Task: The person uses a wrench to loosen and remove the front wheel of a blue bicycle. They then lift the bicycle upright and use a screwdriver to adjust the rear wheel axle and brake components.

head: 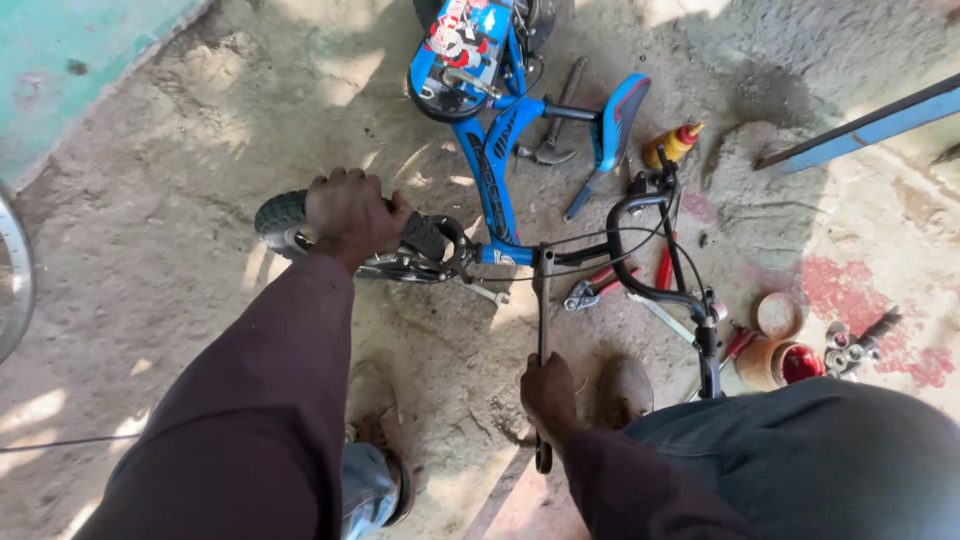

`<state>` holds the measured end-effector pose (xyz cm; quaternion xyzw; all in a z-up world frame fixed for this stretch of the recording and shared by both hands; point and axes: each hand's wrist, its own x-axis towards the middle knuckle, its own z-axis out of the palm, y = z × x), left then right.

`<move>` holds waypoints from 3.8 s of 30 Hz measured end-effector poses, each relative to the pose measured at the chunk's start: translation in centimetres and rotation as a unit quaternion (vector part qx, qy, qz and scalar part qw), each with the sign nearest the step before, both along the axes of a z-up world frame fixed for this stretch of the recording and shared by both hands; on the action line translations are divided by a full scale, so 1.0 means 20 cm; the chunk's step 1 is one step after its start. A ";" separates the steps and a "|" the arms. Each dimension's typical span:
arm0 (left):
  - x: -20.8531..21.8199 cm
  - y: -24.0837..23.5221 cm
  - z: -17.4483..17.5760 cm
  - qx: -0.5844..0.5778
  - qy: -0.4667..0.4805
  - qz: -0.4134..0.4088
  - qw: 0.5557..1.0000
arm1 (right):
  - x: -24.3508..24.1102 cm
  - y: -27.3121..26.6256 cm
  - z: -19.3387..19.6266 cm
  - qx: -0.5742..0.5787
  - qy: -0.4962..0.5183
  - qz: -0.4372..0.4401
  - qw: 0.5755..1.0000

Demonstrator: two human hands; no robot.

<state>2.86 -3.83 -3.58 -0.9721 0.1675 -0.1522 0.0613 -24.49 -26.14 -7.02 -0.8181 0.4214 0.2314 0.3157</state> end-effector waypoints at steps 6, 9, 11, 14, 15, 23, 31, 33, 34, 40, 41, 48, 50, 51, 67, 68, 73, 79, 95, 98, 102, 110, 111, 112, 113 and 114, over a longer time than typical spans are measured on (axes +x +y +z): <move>-0.04 0.01 0.03 -0.023 -0.019 -0.012 1.000 | 0.03 -0.13 0.12 0.073 0.059 0.009 0.996; -0.05 -0.01 0.07 -0.036 -0.010 -0.020 0.999 | 0.00 -0.24 0.05 0.236 -0.052 -0.186 0.952; -0.04 0.02 0.03 -0.020 0.000 -0.011 1.000 | -0.01 -0.27 0.03 0.253 -0.076 -0.204 0.943; -0.03 0.01 0.06 -0.020 -0.016 -0.017 1.000 | 0.01 -0.30 0.06 0.226 -0.049 -0.147 0.962; -0.03 0.03 0.03 -0.022 -0.017 -0.019 0.999 | 0.03 -0.30 0.06 0.225 -0.051 -0.148 0.962; -0.01 0.04 -0.09 -0.056 -0.102 -0.027 0.993 | 0.49 -0.46 0.26 0.507 -0.056 -0.314 0.801; -0.02 0.02 -0.06 -0.049 -0.051 -0.008 0.997 | 0.69 -0.68 0.35 0.708 -0.073 -0.438 0.550; -0.01 0.02 -0.05 -0.054 -0.059 -0.009 0.997 | 0.60 -0.62 0.26 0.707 -0.070 -0.427 0.559; -0.02 0.02 -0.06 -0.050 -0.058 -0.005 0.997 | 0.53 -0.56 0.23 0.670 -0.037 -0.400 0.624; -0.01 0.01 -0.07 -0.052 -0.074 -0.002 0.996 | 0.18 -0.37 0.02 0.459 0.018 -0.316 0.830; -0.01 0.02 -0.07 -0.050 -0.072 0.004 0.996 | 0.13 -0.36 -0.08 0.413 0.009 -0.281 0.866; -0.01 0.03 -0.04 -0.055 -0.123 -0.044 0.990 | 0.01 -0.26 -0.09 0.238 -0.034 -0.072 0.968; 0.04 0.02 -0.04 -0.060 -0.150 -0.058 0.985 | 0.07 -0.20 0.21 0.243 -0.061 -0.079 0.965; 0.03 0.02 -0.06 -0.065 -0.154 -0.059 0.984 | 0.05 -0.22 0.20 0.239 -0.065 -0.079 0.966; 0.03 0.06 -0.07 -0.065 -0.135 -0.052 0.987 | -0.11 -0.28 -0.16 0.185 -0.146 0.006 0.972; 0.04 0.05 -0.08 -0.068 -0.134 -0.052 0.987 | -0.17 -0.29 -0.31 0.107 -0.203 0.071 0.971; 0.03 0.07 -0.06 -0.053 -0.129 -0.043 0.989 | -0.14 -0.11 -0.11 0.045 -0.139 0.060 0.987; 0.02 0.07 -0.08 -0.051 -0.114 -0.042 0.991 | -0.16 -0.12 -0.17 0.010 -0.150 0.050 0.987; 0.04 0.09 -0.07 -0.005 -0.079 -0.046 0.996 | -0.11 -0.22 -0.25 0.075 -0.095 0.052 0.991; 0.00 0.09 -0.05 -0.009 -0.044 -0.036 0.998 | -0.10 -0.11 -0.09 0.073 -0.106 0.015 0.992; 0.00 0.07 -0.05 -0.008 -0.043 -0.025 0.999 | -0.13 -0.07 -0.26 -0.029 -0.099 0.051 0.993; -0.02 0.06 0.03 0.004 0.017 0.010 1.000 | -0.16 0.04 -0.39 -0.139 -0.083 0.059 0.985; 0.00 0.07 0.03 0.005 0.013 0.009 1.000 | -0.12 0.04 -0.38 -0.138 -0.087 0.058 0.985; -0.02 0.08 0.02 -0.003 0.021 0.006 1.000 | -0.13 0.04 -0.36 -0.103 -0.091 0.039 0.990; -0.04 0.09 0.02 -0.012 0.029 0.003 1.000 | -0.14 0.05 -0.34 -0.068 -0.095 0.021 0.993; -0.05 0.10 0.01 -0.010 0.030 0.004 0.999 | -0.16 0.04 -0.40 -0.067 -0.094 0.022 0.993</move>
